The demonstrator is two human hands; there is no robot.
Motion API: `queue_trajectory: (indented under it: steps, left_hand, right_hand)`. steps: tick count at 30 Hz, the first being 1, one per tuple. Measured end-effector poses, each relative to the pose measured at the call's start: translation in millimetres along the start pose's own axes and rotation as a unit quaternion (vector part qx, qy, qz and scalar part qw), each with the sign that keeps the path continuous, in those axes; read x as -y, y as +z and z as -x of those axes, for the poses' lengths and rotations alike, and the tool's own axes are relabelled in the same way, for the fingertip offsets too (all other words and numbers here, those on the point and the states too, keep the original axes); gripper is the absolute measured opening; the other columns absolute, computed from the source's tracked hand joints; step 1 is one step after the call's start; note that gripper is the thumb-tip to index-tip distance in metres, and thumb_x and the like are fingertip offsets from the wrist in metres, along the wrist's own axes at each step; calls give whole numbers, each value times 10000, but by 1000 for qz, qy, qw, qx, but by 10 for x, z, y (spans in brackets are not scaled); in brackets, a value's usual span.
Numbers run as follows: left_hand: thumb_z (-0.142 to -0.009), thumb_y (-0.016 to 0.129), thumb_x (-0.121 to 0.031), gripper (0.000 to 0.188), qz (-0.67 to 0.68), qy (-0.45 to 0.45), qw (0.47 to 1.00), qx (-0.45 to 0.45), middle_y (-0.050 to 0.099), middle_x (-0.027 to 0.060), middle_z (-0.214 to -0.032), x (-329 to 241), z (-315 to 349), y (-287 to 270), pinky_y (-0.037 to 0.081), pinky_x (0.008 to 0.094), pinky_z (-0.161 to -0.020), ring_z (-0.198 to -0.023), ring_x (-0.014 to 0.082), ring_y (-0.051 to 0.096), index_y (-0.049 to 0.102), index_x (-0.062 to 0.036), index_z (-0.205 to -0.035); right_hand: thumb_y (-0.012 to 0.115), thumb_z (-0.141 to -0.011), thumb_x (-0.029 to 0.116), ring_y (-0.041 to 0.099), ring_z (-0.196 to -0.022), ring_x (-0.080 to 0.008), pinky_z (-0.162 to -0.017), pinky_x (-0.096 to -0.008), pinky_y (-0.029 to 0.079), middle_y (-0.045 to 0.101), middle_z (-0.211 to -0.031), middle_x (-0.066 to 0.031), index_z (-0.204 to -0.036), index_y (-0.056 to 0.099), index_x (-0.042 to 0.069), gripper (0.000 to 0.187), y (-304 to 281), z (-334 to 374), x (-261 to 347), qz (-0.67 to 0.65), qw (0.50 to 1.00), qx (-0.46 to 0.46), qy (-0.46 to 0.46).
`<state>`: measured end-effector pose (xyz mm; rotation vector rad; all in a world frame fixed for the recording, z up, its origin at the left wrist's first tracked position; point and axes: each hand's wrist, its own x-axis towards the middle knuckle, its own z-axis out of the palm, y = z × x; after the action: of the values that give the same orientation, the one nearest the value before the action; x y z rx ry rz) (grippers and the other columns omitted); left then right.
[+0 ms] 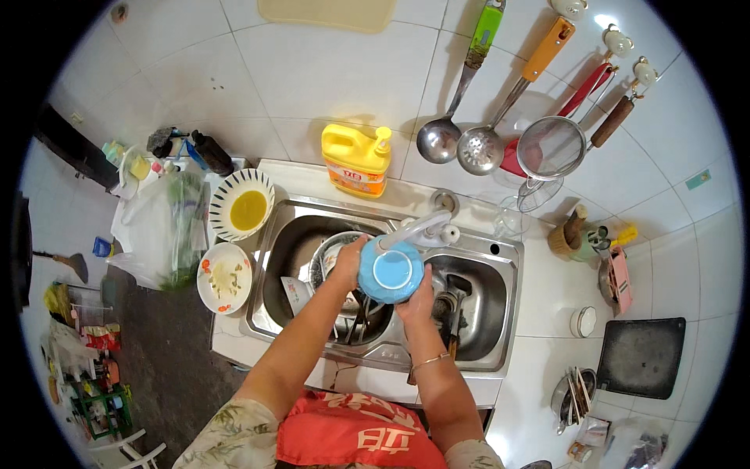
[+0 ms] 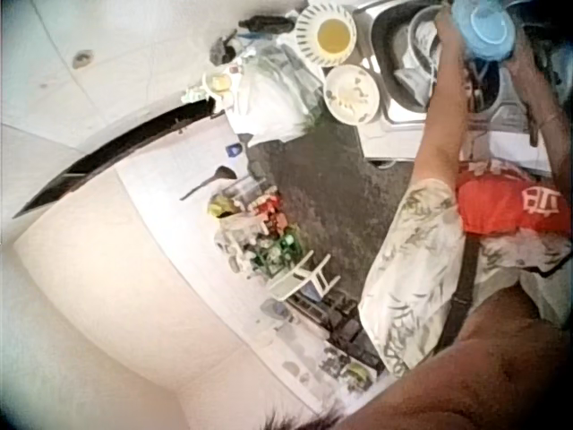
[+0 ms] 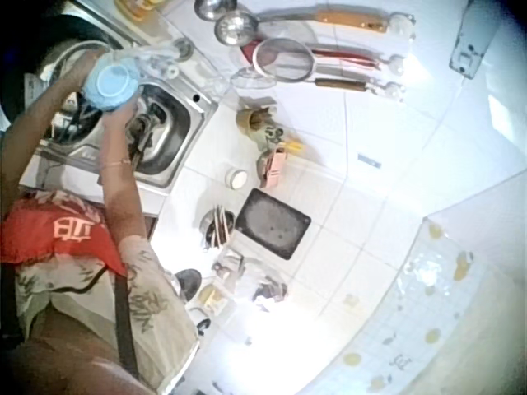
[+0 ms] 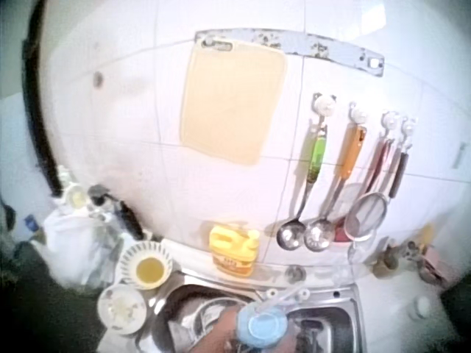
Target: The person kneads a large mass of dough in a white bowl using both hands, repeatedly folding and pressing it. They then move to the sink and wash several bowls and plates under running water, rinsing them before placing them aside.
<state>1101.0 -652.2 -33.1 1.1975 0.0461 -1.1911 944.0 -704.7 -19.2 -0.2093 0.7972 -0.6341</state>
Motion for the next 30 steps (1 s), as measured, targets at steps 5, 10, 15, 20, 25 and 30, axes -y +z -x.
queue_trajectory:
  steps: [5,10,15,20,25,30]
  left_hand:
    - [-905,472,-404,470,23,1,999,-41,596,158,-1065,-122,223,-90,464,381,-840,-969,271,586,541,16,-1105]
    - [-810,589,-498,597,-293,199,920,-169,596,184,-1036,-87,246,-205,439,342,-830,-942,265,584,540,35,-1073]
    - [-863,569,-331,383,146,19,989,-13,602,63,-1028,-311,561,-581,440,338,-845,-950,219,576,548,-22,-1088]
    - [-852,580,-179,314,177,34,976,119,594,30,-1072,-291,962,-947,408,351,-915,-995,218,562,523,-50,-1133]
    - [-788,658,-145,334,75,99,990,60,597,17,-1025,-243,879,-795,422,317,-871,-937,172,556,568,-73,-1101]
    - [-805,668,-185,222,-155,238,956,-79,607,17,-855,-23,854,-650,442,239,-686,-769,90,537,618,-10,-932]
  right_hand:
    - [393,-935,429,521,-1090,-272,-924,-457,420,528,-1213,-90,-1227,480,84,461,306,-151,110,76,994,-37,72]
    - [435,-925,393,548,-1029,-272,-904,-465,434,542,-1180,-94,-1227,476,82,435,271,-552,-89,123,992,-4,34]
    - [556,-867,386,596,-856,-229,-762,-408,500,612,-983,-88,-1089,560,44,408,376,-550,-241,208,973,-12,98]
    - [578,-853,341,612,-768,-218,-667,-415,526,624,-906,-89,-1026,596,50,339,717,-533,-249,386,916,37,100]
    - [575,-827,329,511,-1075,-255,-886,-392,423,533,-1167,-134,-1068,572,55,365,911,-568,-351,461,879,100,61]
    - [520,-846,378,504,-1100,-321,-953,-334,370,551,-1149,-194,-1137,582,136,384,1014,-106,-586,737,561,158,-343]
